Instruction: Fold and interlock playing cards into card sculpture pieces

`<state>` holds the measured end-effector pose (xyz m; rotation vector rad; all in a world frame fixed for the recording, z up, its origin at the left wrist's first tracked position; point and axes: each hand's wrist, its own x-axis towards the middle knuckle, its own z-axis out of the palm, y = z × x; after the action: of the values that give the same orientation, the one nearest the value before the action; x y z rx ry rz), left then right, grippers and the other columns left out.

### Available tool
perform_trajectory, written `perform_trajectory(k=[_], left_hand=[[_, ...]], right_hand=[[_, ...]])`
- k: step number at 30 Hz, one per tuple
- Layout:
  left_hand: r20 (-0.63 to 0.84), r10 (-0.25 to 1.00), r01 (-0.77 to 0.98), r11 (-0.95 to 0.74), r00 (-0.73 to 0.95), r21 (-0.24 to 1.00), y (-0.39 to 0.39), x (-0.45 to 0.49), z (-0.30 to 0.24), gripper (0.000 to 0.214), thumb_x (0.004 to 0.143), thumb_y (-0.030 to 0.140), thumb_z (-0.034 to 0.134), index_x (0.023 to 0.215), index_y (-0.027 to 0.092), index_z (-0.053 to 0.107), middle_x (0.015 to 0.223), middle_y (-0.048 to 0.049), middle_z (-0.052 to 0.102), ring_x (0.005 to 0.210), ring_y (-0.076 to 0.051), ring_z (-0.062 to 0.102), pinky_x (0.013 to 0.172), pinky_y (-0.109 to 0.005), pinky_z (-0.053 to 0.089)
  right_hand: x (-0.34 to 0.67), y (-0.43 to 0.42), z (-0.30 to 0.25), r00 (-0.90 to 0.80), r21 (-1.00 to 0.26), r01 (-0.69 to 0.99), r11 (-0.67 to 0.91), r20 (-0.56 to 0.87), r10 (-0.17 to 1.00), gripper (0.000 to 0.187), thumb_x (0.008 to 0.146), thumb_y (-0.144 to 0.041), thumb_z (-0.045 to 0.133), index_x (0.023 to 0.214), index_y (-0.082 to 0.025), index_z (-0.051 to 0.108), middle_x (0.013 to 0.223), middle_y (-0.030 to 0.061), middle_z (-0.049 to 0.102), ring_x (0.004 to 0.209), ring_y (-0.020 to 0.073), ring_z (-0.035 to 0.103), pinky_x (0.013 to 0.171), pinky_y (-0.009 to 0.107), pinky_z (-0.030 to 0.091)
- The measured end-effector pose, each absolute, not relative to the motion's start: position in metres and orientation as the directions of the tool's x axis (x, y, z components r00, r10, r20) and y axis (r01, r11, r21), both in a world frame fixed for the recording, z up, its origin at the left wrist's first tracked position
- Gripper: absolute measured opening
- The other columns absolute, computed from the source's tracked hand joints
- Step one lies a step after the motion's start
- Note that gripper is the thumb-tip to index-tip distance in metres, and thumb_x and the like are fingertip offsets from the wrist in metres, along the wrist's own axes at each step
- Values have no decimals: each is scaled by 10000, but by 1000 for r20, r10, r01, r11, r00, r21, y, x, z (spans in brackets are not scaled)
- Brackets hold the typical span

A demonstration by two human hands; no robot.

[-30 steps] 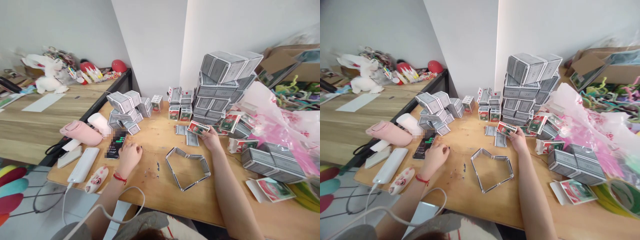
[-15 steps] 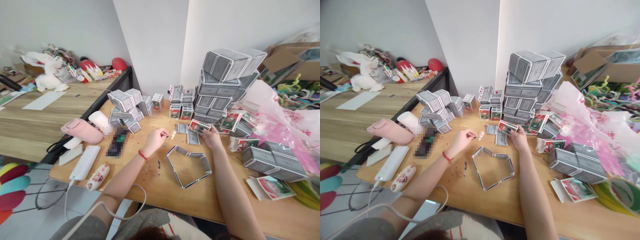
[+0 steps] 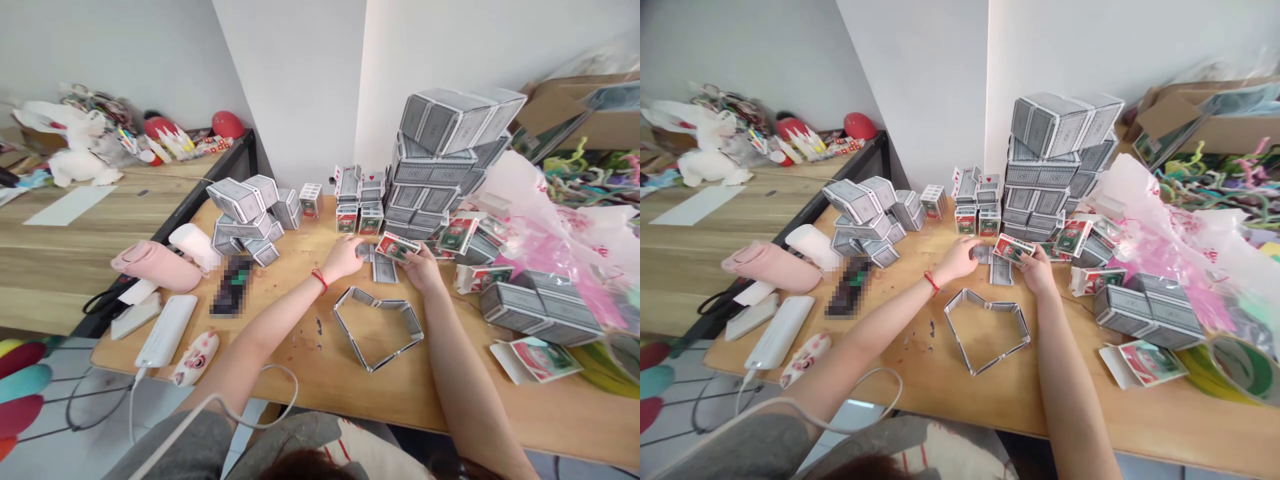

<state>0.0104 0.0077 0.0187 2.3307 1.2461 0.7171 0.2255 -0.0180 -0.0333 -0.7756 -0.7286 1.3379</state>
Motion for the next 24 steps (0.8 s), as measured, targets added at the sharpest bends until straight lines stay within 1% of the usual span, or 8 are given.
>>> perform_trajectory(k=[2,6,9,11,13,17,20,24], left_hand=[[298,834,591,-543,465,597,9,11,19,492,669,75,512,1156,140,534,1150,-102,559,1101,-223,481,984,-387,376],[353,821,453,-549,449,702,8,17,20,502,707,129,521,1207,153,486,1232,-96,524,1151,-209,461,1010,-385,360],[343,823,323,-510,452,797,10,27,17,475,749,206,549,1212,133,470,1217,-122,541,1091,-198,520,946,-367,419],[315,836,250,-456,449,854,12,35,12,417,766,215,552,1166,112,498,1120,-135,599,978,-180,582,861,-339,470],[284,859,229,-406,427,885,14,41,6,326,768,203,560,1077,100,548,1014,-127,643,880,-163,612,805,-317,488],[243,908,242,-334,341,911,18,47,-1,206,741,197,608,930,118,589,924,-98,666,820,-147,622,773,-299,488],[223,930,249,-299,290,921,18,48,-2,171,721,206,633,867,128,593,879,-80,669,784,-137,622,751,-292,487],[185,942,241,-255,278,936,19,48,0,154,708,200,642,834,122,601,872,-84,669,767,-130,620,732,-280,485]], right_hand=[[226,-18,-33,89,-820,-568,71,25,996,258,608,-115,714,752,-243,543,802,-51,652,751,157,646,774,425,543],[226,-19,-31,58,-811,-582,56,27,998,246,624,-134,713,778,-242,555,866,-32,668,831,188,651,806,465,531],[223,-21,-28,14,-809,-588,30,27,1000,231,637,-150,714,785,-241,561,899,-23,673,869,200,645,819,479,525],[221,-23,-27,-11,-810,-587,14,25,1000,231,643,-156,716,798,-245,570,900,-26,674,850,192,645,819,486,525],[219,-23,-26,-28,-815,-580,1,21,999,237,645,-159,717,810,-251,575,910,-28,674,825,181,645,817,490,526],[217,-24,-25,-27,-813,-582,12,34,999,230,643,-147,714,792,-250,572,922,-37,670,819,166,638,825,494,523],[217,-24,-25,-24,-809,-588,24,48,999,226,643,-140,712,781,-247,570,912,-45,668,812,154,636,840,496,516],[216,-25,-24,-28,-807,-590,27,53,998,233,639,-133,715,777,-247,566,903,-48,670,818,154,638,848,494,512]])
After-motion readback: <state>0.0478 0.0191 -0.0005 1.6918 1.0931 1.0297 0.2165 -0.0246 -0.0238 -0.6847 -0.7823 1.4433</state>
